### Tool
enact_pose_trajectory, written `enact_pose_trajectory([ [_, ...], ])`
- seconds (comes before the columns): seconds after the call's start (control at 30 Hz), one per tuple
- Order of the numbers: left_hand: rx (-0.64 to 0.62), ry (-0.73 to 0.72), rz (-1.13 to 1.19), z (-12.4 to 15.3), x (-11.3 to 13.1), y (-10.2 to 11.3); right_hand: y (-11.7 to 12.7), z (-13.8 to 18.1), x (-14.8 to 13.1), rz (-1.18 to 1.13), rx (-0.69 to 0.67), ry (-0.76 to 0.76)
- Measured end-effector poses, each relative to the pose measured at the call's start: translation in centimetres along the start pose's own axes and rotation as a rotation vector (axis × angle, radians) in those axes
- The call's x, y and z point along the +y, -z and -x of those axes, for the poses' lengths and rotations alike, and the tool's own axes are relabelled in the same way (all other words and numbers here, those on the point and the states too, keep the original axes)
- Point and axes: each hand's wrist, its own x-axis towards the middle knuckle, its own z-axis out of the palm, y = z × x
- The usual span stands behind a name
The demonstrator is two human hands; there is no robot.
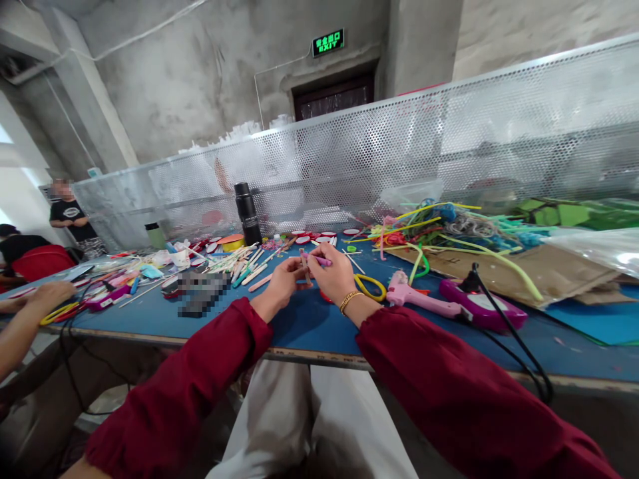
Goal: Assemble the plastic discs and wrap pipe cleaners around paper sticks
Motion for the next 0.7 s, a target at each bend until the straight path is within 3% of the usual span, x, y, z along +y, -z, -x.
enact_pose_trajectory([
  [0.7,-0.004,-0.01,-0.012,-0.05,-0.13,0.0,0.0,0.04,-0.14,-0.005,0.006,-0.018],
])
